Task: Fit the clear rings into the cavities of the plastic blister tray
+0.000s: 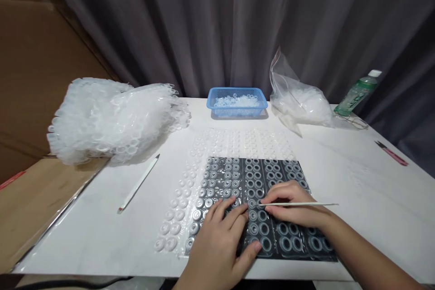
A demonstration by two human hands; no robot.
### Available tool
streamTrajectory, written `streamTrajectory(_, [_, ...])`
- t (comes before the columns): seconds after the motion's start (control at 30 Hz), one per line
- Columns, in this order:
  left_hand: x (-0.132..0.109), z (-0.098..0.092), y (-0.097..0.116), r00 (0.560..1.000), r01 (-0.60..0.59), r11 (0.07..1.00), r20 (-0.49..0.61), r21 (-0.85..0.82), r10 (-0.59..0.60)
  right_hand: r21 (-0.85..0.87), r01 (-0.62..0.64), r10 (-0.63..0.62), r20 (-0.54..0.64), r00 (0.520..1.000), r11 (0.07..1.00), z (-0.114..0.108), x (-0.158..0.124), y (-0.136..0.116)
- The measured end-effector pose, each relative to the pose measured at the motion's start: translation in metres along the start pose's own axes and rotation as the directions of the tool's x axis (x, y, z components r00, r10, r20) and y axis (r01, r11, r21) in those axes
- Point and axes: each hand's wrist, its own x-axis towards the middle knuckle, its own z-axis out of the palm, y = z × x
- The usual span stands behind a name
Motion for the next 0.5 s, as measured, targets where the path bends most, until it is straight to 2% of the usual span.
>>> streamTrajectory(0.27, [0.0029, -0.0001, 0.0013, 0.999, 0.011, 1.0, 0.033, 0.006, -0.011, -0.031, -0.013, 0.013, 0.017, 1.0, 0.999, 0.0002, -0.0002, -0.0024])
streamTrajectory(0.5, [0.0029, -0.0015, 0.003, 1.0, 0.006, 1.0, 0.002, -0.008, -0.006, -0.056, -0.012, 0.014, 0.027, 1.0, 0.998, 0.0014, -0.001, -0.0013])
